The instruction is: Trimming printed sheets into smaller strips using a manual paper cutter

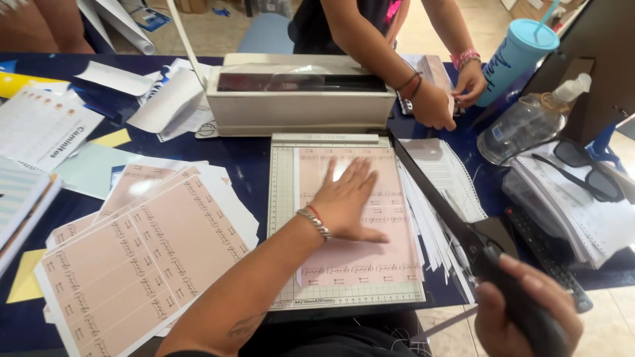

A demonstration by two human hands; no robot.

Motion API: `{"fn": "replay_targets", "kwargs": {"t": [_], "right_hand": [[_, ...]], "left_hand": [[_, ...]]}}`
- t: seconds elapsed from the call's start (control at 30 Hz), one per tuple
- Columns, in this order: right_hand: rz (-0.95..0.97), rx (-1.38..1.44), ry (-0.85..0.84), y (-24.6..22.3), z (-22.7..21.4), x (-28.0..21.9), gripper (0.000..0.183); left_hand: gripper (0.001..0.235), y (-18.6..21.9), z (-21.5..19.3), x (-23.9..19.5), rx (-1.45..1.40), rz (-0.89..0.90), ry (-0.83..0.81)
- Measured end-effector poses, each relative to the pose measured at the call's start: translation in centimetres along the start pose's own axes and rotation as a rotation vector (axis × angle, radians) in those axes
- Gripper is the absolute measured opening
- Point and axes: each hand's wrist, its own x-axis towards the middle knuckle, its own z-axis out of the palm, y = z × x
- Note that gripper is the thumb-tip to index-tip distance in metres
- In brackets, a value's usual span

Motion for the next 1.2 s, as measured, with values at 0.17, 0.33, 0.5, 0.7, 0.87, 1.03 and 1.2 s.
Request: {"fn": "replay_targets", "kwargs": {"t": [0.17,0.33,0.5,0.7,0.87,1.03,1.2], "right_hand": [[0.19,-0.077,-0.03,-2.7,0.6,3.3,0.043],[0.267,-0.197,-0.056,-3.8,0.7,4.0,0.037],[0.281,-0.141,-0.071,-3.9,0.5,4.0,0.045],[0.214,-0.145,-0.094,-3.4,0.2,3.8,0.045],[0.134,-0.242,-0.156,-2.8,-0.6,3.4,0.037],[0.15,-0.228,-0.172,-2.6,-0.8,3.3,0.037],[0.125,-0.201,-0.148,-1.6,-0.9,2.7,0.038]], "left_hand": [[0.138,-1.9,0.7,-1.7,-0.006,-0.032,-0.104],[0.137,-1.0,1.5,-0.7,-0.03,0.0,-0.051],[0.139,-0.4,2.2,0.5,-0.057,0.001,-0.034],[0.135,-0.4,2.4,0.8,-0.056,0.012,0.005],[0.135,-0.3,2.3,0.9,-0.053,0.009,0.015],[0.135,-0.3,2.4,1.0,-0.057,0.014,0.025],[0.134,-0.4,2.7,1.1,-0.062,0.014,0.033]]}}
